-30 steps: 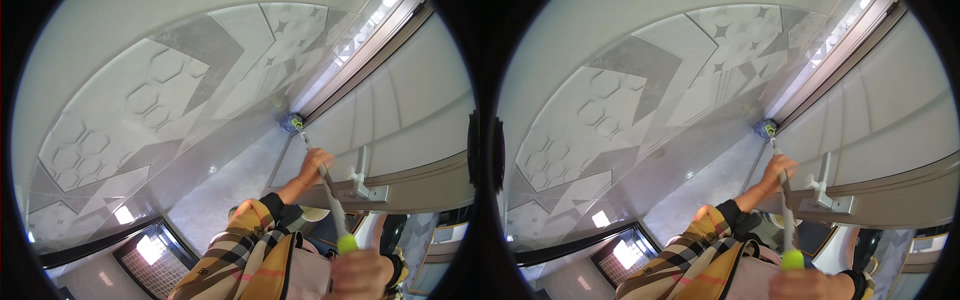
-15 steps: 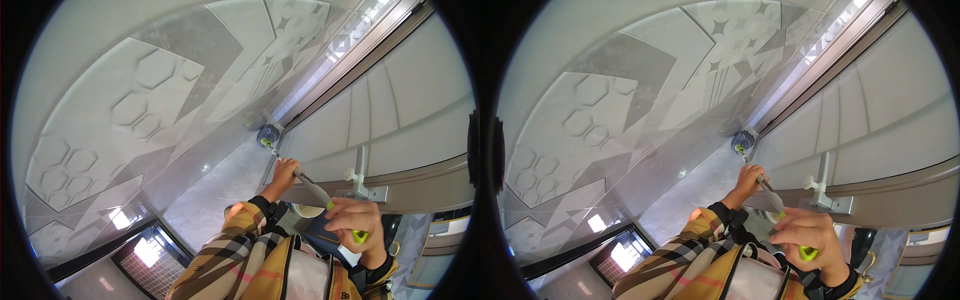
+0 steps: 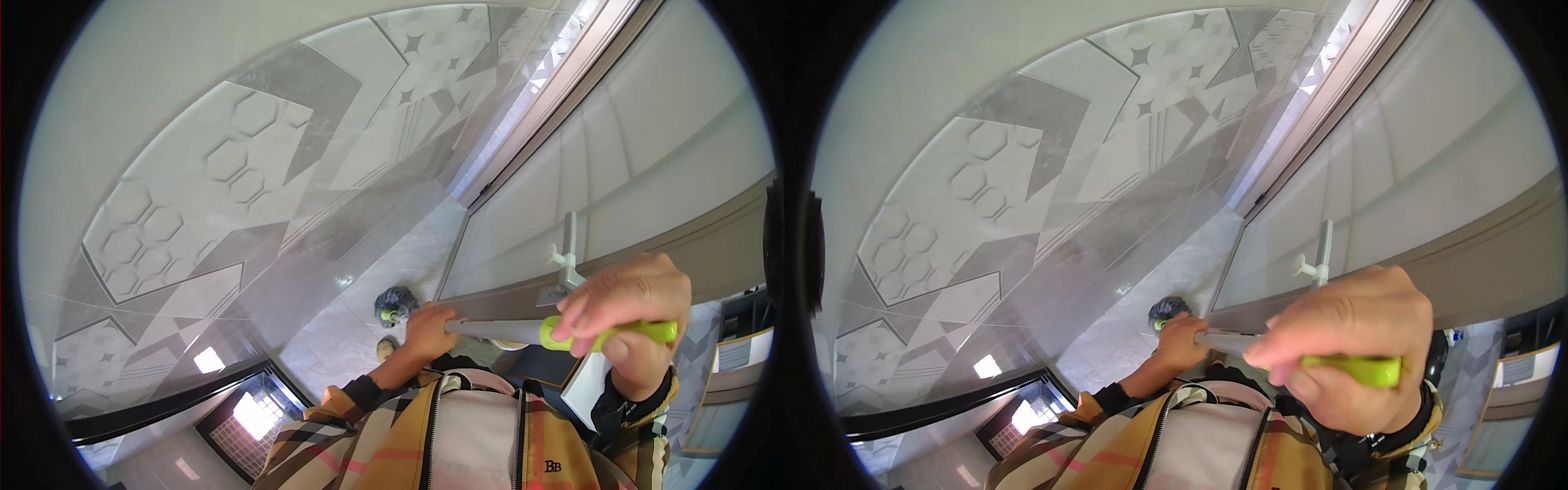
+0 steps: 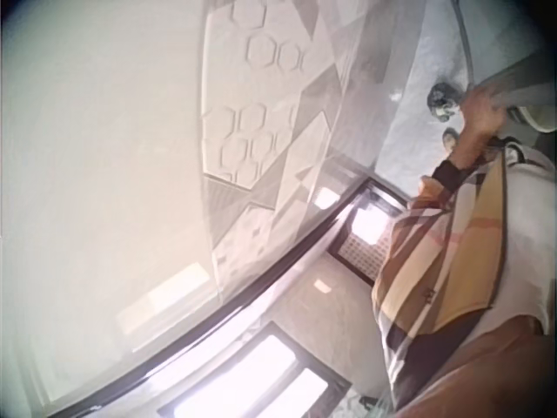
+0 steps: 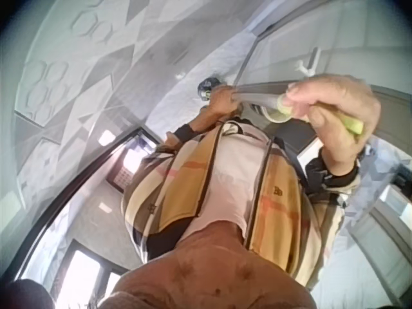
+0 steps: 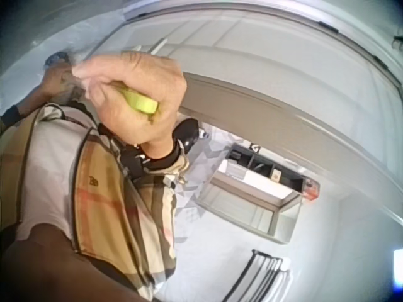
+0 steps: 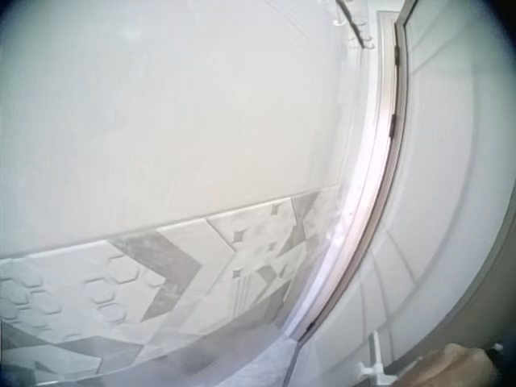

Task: Mopping the shower and bathroom floor with a long-handled mop.

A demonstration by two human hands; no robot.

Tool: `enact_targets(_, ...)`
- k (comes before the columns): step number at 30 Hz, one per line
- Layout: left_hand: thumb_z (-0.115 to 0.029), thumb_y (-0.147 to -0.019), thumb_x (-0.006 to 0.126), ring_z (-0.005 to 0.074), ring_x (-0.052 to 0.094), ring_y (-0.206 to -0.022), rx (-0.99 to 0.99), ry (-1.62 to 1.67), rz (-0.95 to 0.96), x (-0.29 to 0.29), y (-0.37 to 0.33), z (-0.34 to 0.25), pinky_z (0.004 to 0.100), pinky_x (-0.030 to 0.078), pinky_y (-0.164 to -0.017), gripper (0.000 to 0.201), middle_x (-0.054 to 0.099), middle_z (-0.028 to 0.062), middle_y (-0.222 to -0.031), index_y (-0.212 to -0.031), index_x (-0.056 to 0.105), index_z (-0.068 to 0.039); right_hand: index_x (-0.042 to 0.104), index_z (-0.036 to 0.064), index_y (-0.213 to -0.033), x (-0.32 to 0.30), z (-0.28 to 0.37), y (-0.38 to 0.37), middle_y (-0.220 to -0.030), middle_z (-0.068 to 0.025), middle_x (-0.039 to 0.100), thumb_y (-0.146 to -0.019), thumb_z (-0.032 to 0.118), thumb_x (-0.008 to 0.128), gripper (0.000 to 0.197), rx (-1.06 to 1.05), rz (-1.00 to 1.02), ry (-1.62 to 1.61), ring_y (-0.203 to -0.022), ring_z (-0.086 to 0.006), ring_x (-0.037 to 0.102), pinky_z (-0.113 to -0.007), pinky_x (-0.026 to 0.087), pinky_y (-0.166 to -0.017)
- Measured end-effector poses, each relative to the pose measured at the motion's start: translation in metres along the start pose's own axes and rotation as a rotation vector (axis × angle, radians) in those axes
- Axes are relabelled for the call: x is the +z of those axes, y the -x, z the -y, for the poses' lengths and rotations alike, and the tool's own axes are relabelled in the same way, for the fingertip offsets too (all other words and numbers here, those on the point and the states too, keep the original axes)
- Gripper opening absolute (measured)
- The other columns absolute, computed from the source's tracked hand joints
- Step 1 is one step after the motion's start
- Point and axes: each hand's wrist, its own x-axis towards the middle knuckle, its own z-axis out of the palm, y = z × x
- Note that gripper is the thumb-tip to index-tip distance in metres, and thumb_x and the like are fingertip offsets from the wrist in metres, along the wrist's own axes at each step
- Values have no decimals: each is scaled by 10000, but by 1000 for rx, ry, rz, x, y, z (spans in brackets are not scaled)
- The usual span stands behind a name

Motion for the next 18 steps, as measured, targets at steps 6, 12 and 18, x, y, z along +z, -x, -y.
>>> enact_targets(6,-197,-618,596,283,564,-731,-64,5,-94,-16,37,16,385,459,-662,126,614,70,-703,-673,604,-84,631,7,-899,11,-4,6,-684,-70,629,-645,106,686,279,141,-150,172,-553,-160,596,-254,480,-520)
enact_targets(12,-98,-726,641,286,479,-546,-104,-7,-384,-51,63,56,395,381,-522,218,488,107,-592,-575,489,-57,559,30,-814,-46,39,106,-754,-90,579,-878,212,377,266,-700,-736,698,-712,-263,562,-394,482,-772)
enact_targets(18,-48,-784,570,109,470,-576,-375,476,-717,-94,128,101,269,385,-543,164,525,34,-615,-640,491,-44,561,-32,-968,-137,-40,184,-798,-126,582,-917,154,371,271,55,-1478,644,-789,-210,580,-309,465,-789)
